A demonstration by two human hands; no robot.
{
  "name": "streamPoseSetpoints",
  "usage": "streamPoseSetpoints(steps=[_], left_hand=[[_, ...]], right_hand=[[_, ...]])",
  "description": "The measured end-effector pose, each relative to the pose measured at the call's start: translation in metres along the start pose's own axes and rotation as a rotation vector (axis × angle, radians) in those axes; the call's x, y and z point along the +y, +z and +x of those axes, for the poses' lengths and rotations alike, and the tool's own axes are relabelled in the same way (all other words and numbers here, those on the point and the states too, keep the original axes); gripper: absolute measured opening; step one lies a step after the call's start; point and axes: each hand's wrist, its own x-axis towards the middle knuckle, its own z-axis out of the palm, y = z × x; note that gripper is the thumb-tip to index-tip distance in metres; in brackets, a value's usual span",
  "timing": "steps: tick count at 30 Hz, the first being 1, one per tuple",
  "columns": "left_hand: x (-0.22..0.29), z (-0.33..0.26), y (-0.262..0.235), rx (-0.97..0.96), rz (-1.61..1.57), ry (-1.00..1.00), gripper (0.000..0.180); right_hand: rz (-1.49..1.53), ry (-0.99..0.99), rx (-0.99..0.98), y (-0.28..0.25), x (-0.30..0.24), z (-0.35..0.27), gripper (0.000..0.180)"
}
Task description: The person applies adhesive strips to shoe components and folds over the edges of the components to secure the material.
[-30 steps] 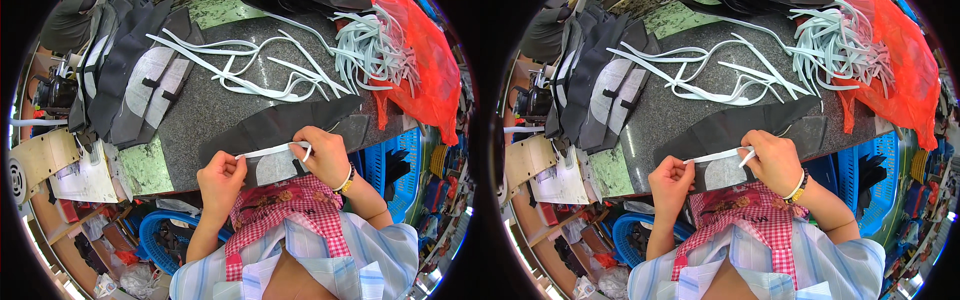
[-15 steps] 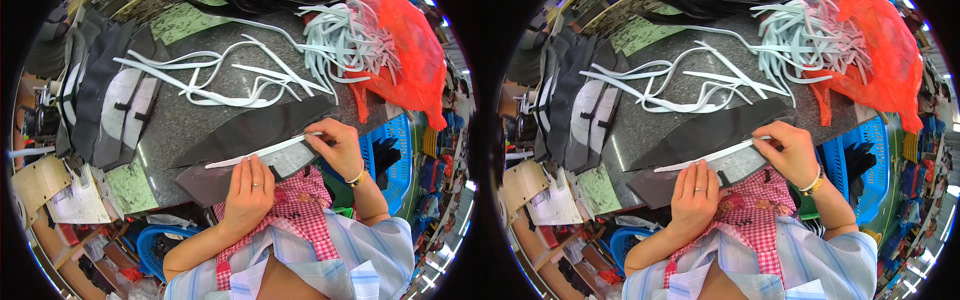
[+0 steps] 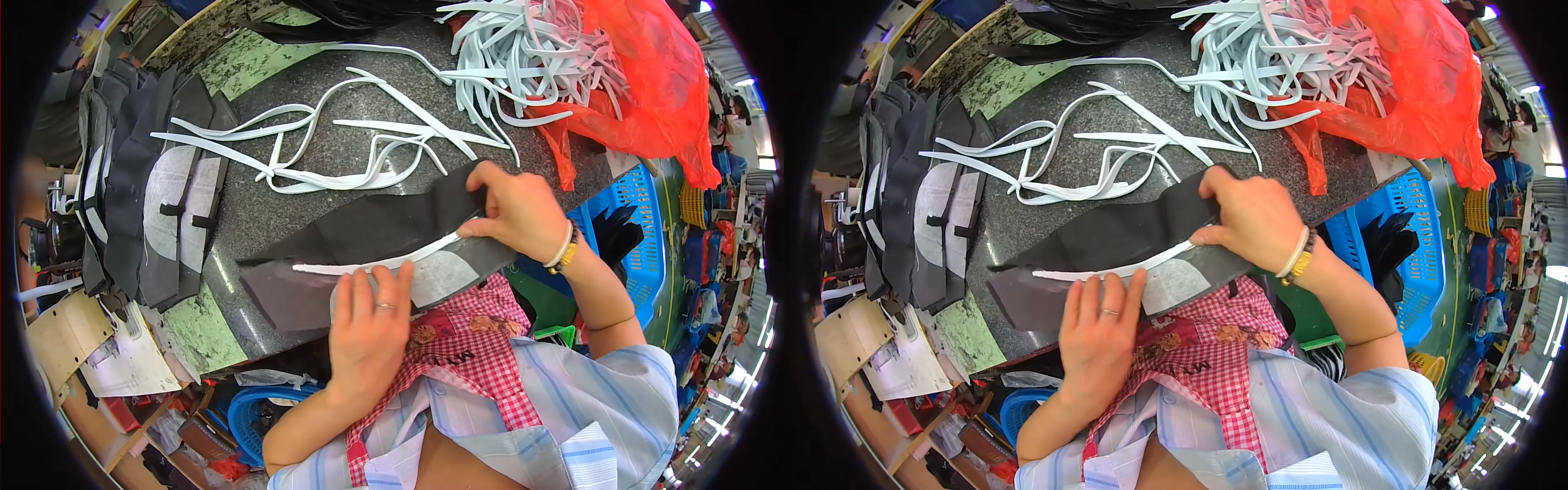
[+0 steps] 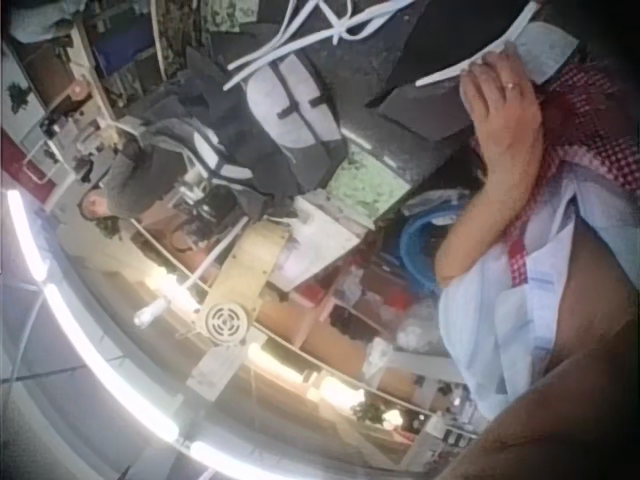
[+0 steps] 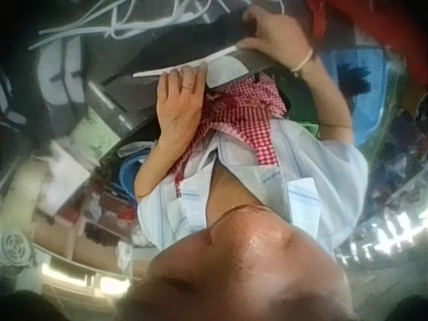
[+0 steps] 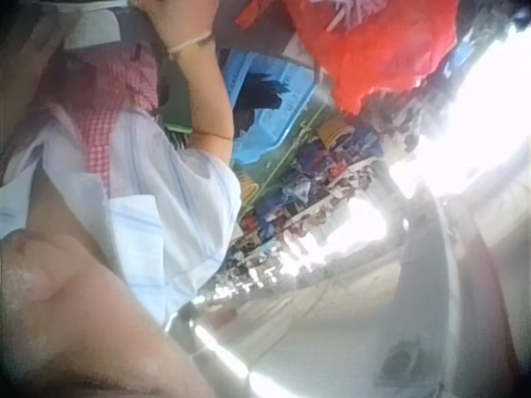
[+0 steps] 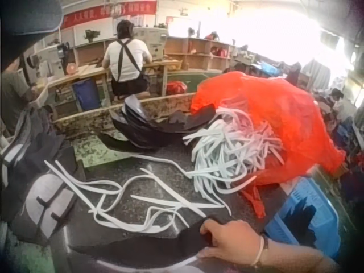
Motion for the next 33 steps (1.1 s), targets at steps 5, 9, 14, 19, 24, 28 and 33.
streamPoseSetpoints(steps=[5, 9, 14, 19, 24, 28, 33], left_hand=[[-0.004, 0.039, -0.017, -0.228, -0.316, -0.177, 0.058], [-0.012, 0.067, 0.004, 0.194, -0.23, -0.187, 0.069], [-0.022, 0.074, -0.002, -0.11, -0.585, -0.272, 0.057], [-0.014, 0.066, 0.005, -0.189, -0.696, -0.226, 0.03], [0.016, 0.041, 0.024, 0.22, -0.157, 0.189, 0.025], [0.024, 0.043, 0.025, 0.324, 0.05, 0.286, 0.032], [0.024, 0.043, 0.025, 0.255, 0.053, 0.262, 0.033]], right_hand=[[0.159, -0.076, -0.275, -0.003, 0.009, 0.01, 0.045], [0.326, -0.456, -0.066, 0.01, 0.037, -0.037, 0.034], [-0.009, -0.448, 0.064, 0.029, 0.017, -0.069, 0.046], [-0.171, -0.376, 0.145, 0.037, 0.007, -0.065, 0.044], [0.037, -0.333, 0.064, 0.021, 0.02, -0.061, 0.036], [0.807, 0.146, -0.109, -0.003, 0.035, -0.042, 0.038], [0.227, -0.394, 0.102, 0.005, 0.032, -0.028, 0.044]])
